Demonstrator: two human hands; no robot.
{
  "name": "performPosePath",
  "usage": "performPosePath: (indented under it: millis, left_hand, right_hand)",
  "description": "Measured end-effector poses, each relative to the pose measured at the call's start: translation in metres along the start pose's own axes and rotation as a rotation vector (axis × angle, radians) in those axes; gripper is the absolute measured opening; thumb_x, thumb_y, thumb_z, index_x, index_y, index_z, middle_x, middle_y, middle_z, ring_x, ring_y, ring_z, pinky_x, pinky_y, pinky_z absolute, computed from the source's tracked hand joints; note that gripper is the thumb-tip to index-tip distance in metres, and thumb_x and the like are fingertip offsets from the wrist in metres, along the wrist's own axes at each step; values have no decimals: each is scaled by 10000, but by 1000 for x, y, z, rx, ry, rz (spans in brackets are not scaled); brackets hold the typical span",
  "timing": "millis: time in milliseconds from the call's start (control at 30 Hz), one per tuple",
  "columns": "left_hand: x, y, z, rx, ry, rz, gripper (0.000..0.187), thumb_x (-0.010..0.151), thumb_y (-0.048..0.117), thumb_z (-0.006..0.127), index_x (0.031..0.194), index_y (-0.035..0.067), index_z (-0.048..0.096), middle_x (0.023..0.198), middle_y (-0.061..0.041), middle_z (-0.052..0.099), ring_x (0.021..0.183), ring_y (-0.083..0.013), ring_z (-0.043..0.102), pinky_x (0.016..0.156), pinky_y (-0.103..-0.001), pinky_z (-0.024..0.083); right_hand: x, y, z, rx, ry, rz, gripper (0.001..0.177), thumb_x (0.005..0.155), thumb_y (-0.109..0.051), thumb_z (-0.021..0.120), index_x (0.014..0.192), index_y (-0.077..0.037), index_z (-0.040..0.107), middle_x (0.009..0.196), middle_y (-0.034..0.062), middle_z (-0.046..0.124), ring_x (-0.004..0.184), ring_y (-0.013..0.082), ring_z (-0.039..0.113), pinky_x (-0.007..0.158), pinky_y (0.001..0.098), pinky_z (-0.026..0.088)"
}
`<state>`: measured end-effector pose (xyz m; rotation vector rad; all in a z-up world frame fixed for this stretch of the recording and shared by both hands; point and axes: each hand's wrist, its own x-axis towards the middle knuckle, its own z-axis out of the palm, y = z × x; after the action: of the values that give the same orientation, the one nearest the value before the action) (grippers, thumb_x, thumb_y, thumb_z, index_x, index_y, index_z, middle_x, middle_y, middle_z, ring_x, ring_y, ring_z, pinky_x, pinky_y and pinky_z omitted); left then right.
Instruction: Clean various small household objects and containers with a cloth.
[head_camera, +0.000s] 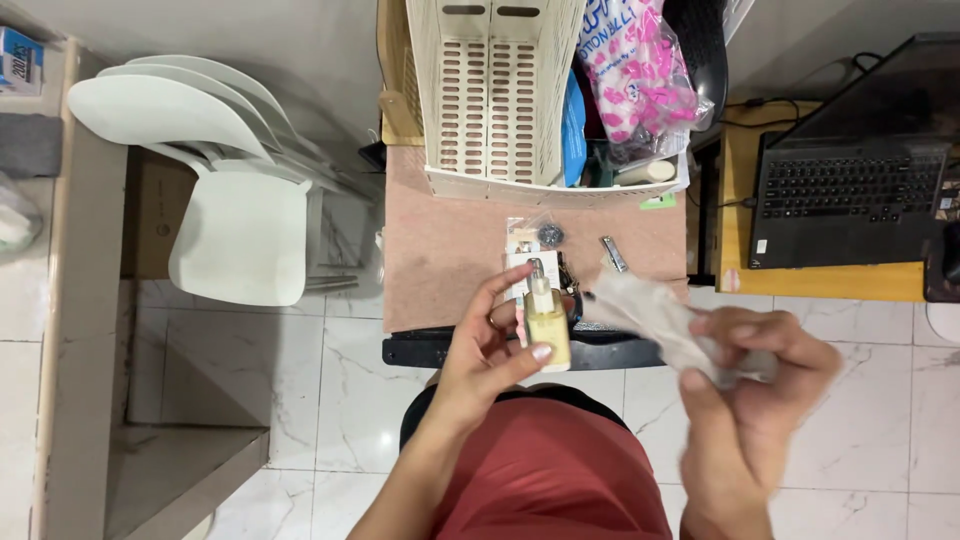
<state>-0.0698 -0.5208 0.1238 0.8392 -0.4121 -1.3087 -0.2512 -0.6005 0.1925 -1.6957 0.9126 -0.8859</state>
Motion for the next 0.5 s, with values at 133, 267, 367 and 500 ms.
performPosePath:
  millis: [133,267,367,500]
  left_hand:
    - [-10,-29,1,-23,80,40,713,896,51,756,1519,-3,413,1321,-135,637,1165,-181,639,949,-312,564]
    - [-15,-34,6,26,122,174,692,908,58,769,1511,-36,442,1307,-114,620,1161,-164,641,939,-302,584]
    - [-20,-26,19,81,126,209,698,906,44,792,1506,-48,447,1327,-132,606,1182,-179,641,981,-319,587]
    - [-21,-22,23,65,177,244,707,896,63,804,1498,-50,451,1334,-144,608,1177,-190,647,985,-324,590]
  right_hand:
    - [-7,21,22,205,-142,-195,330,1086,-185,462,1385,-67,391,1383,172,502,1337,243,518,1206,405,411]
    - [-37,95,22,97,-212,-105,454,1133,-196,346,1543,-2,336,1571,253,533,1489,349,576,1365,522,328]
    - [-1,42,42,99,-241,-178,545,1159,-261,324,1605,34,219,1716,277,191,1565,363,361,1285,479,329]
    - [-21,52,52,190,-364,-105,639,1142,-313,261,1625,84,129,1731,287,147,1608,378,222,1302,465,208]
